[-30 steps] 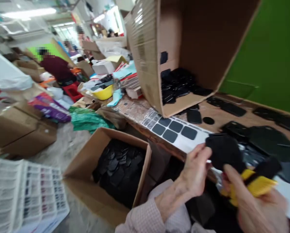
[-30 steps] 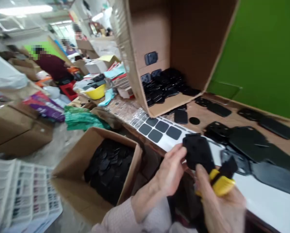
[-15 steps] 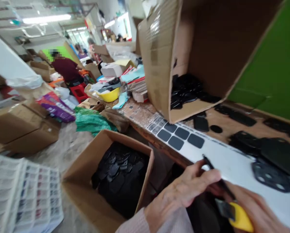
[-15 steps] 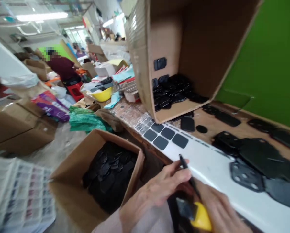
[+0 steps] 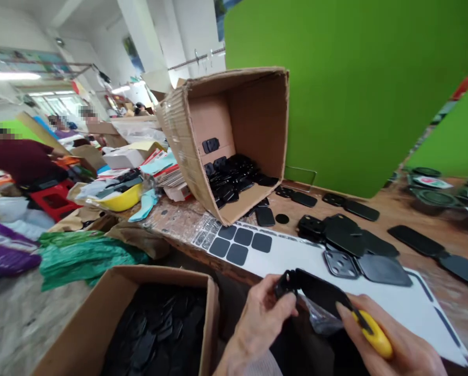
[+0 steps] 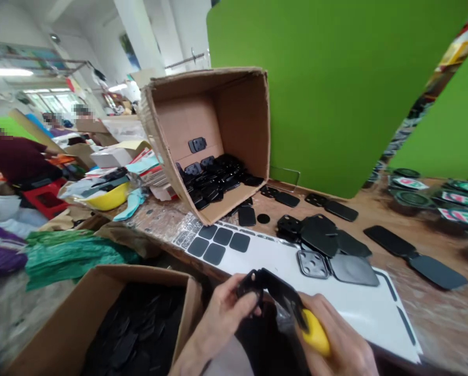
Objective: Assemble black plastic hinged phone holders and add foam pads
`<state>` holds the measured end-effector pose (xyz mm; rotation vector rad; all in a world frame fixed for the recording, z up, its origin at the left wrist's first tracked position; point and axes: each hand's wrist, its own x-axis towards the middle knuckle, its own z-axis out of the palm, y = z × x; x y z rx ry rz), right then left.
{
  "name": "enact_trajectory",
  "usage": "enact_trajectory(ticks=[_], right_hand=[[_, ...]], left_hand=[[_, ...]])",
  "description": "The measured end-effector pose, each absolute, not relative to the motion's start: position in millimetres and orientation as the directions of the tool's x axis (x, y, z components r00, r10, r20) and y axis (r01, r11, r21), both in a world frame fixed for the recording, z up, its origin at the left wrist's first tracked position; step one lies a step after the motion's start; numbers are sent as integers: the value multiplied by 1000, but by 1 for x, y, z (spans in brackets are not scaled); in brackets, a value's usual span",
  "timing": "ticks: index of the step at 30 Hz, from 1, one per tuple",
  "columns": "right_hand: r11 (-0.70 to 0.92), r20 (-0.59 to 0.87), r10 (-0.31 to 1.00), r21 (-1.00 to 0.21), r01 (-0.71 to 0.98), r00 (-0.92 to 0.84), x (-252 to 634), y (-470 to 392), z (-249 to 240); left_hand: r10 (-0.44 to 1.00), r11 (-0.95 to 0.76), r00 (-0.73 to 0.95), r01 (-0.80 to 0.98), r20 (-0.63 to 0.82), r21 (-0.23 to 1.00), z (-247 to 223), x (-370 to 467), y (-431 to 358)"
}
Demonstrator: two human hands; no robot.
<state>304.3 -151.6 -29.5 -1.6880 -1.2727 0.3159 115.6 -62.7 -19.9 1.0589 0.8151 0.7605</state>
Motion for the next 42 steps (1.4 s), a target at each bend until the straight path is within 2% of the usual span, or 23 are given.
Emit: enact_trajectory(ticks=[2, 3, 6, 8, 12, 16, 20, 23, 30, 33, 37, 42], right_hand=[[-124, 110, 848, -909, 397, 518, 301, -150, -16], [-180, -16, 829, -954, 239, 559, 302, -148, -11], [-147, -252, 789, -963, -227, 560, 307, -144, -7], [-104, -299, 802, -922, -372, 518, 308, -143, -10], [-130, -405, 771, -855, -502, 491, 300, -147, -16], [-141, -486, 723, -799, -584, 491, 288, -152, -17], [-122, -495, 709, -788, -603, 503, 281, -153, -21], [-66, -483, 687, -785, -616, 542, 278, -154, -25], [-12, -463, 642, -803, -596, 611, 286, -145, -19], [22, -431, 666, -804, -594, 609, 290, -139, -9], [-11, -477, 679, -766, -642, 558, 290, -135, -6], [-28, -494, 686, -751, -659, 534, 287, -137, -17]], left_hand=[[830, 323, 519, -145, -206, 935, -17, 115, -61], [813, 355, 540, -165, -217, 920, -17, 114, -60], [753, 464, 617, -254, -228, 848, -18, 111, -54], [726, 507, 658, -313, -202, 803, -19, 110, -52], [656, 563, 748, -398, -99, 724, -20, 111, -51], [645, 606, 760, -437, -88, 665, -20, 120, -51], [685, 645, 701, -458, -197, 612, -12, 132, -50], [742, 609, 630, -487, -232, 626, -7, 136, -51], [786, 540, 587, -497, -195, 680, -6, 139, -42], [767, 552, 628, -538, -135, 637, -2, 144, -36], [718, 584, 695, -570, -40, 578, 1, 146, -35], [749, 590, 640, -531, -168, 608, 1, 149, -32]])
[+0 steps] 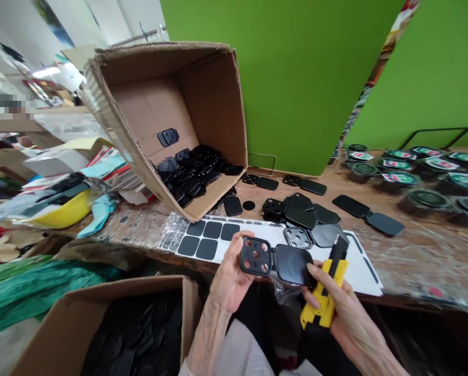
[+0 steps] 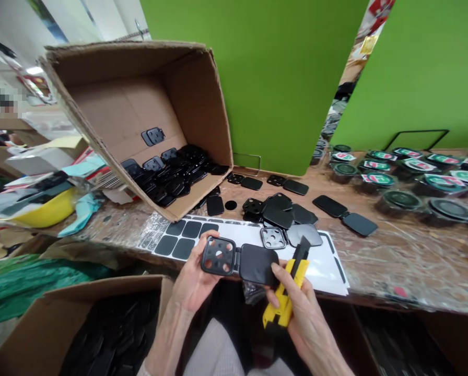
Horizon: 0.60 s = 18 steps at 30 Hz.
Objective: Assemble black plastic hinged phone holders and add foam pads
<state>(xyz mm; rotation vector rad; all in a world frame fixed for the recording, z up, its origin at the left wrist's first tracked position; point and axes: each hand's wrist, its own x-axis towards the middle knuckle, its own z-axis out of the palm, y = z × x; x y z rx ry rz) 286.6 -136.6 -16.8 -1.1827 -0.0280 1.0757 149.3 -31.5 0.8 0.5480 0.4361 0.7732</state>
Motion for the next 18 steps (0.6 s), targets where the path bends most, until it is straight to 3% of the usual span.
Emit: enact_trajectory(ticks=[4, 8, 13, 18], right_hand=[[-31, -498, 667, -762, -647, 554, 299, -130, -23], [0, -404, 688, -831, -557, 603, 333, -110, -18], [40, -345, 646, -876, -481, 681, 380, -72, -7], [-46, -387, 619, -886, -460, 683, 400, -46, -1]], left_hand=[[791, 538, 581, -514, -190, 669, -1, 154, -27], [850, 401, 502, -420, -159, 814, -6, 148, -20], [950, 81, 297, 57, -94, 995, -15, 140, 11], [972, -162, 221, 403, 76, 901, -17, 152, 67]])
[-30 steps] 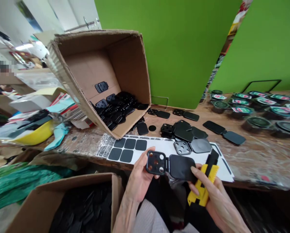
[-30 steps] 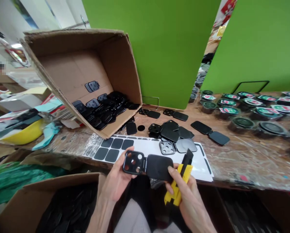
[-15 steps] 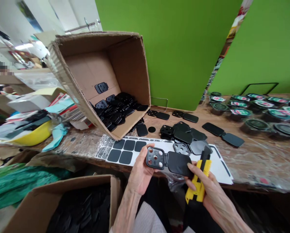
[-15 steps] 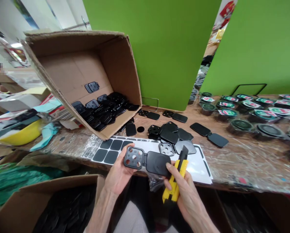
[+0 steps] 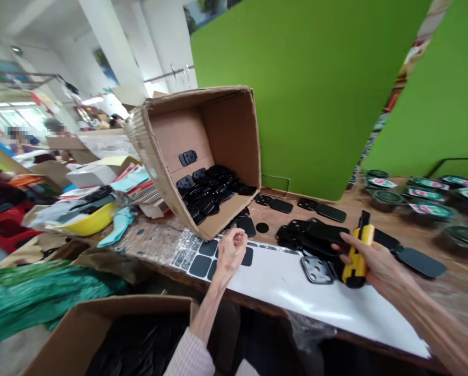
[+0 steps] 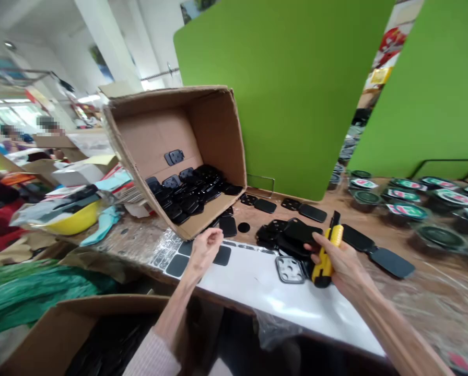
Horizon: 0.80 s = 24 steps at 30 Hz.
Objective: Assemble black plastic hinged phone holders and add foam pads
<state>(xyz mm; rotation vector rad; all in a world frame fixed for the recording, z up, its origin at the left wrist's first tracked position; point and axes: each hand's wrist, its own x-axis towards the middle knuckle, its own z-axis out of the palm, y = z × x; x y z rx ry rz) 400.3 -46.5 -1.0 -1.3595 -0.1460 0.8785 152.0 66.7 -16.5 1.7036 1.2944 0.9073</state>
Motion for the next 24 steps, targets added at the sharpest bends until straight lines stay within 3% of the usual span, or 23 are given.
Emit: enact_trajectory(ticks=[6, 9, 12, 18, 24], right_hand=[[-183, -430, 620, -893, -412, 656, 414, -46, -3], [-151, -366, 715, -912, -381, 595, 425, -52, -12], [-131, -350, 712, -918, -375, 609, 430, -57, -16], [-244, -430, 636, -900, -361, 640, 426, -60, 4], [-261, -336, 711, -942, -212, 618, 412, -62, 19]], left_hand=[[966, -195, 24, 721, 257, 665, -7, 162, 144], [953, -157, -36, 790, 301, 592, -5, 157, 178], [947, -148, -46, 815, 317, 560, -10, 151, 198], [934, -214, -15, 778, 358, 590, -20, 147, 189], [923, -197, -148, 610, 355, 768, 16, 144, 185]])
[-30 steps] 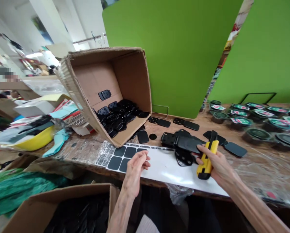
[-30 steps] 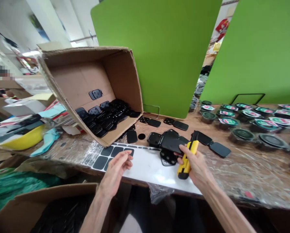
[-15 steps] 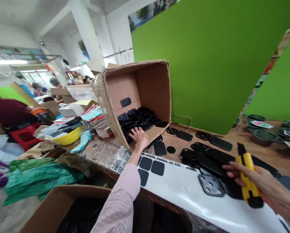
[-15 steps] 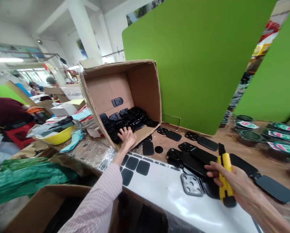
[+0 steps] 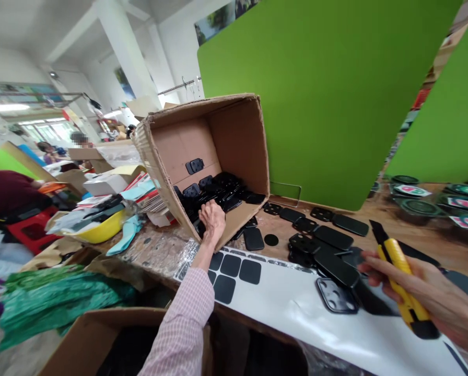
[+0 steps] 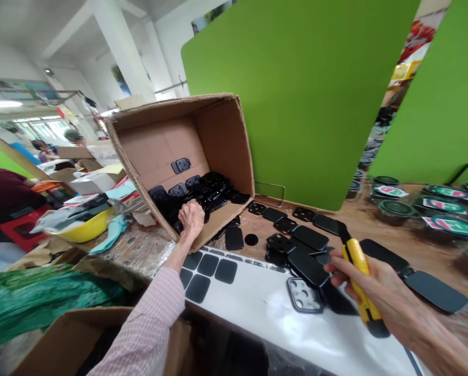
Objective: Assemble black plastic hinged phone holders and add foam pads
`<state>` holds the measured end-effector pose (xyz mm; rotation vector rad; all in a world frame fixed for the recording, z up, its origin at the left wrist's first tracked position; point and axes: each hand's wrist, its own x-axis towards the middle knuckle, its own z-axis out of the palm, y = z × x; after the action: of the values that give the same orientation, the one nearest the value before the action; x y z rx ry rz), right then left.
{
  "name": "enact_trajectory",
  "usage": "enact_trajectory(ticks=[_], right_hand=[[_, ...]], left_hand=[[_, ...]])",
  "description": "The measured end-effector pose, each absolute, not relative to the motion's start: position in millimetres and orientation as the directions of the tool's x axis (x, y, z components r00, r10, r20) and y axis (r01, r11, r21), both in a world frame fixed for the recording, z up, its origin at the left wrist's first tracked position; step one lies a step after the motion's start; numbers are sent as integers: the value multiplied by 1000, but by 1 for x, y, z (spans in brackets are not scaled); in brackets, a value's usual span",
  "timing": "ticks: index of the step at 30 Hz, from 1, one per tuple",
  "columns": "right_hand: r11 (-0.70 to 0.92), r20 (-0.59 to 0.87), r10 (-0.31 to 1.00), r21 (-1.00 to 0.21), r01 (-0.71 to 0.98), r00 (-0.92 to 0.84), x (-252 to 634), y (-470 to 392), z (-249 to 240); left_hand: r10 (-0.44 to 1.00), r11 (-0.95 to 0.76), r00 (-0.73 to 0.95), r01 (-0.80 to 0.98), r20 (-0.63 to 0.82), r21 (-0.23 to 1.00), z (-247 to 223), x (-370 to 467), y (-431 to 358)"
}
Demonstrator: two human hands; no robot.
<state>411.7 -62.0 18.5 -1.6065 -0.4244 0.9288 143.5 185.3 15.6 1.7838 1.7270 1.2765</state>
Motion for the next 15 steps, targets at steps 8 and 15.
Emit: enact_trajectory(ticks=[8, 15], right_hand=[[-122, -190, 905, -973, -195, 381, 333, -48, 26], [-104, -99, 818, -994, -22, 567, 305, -53, 4]], left_hand=[[998, -21, -53, -7, 21, 1000, 20, 171, 105], [953, 32, 303, -178, 23, 983, 8, 170, -7]])
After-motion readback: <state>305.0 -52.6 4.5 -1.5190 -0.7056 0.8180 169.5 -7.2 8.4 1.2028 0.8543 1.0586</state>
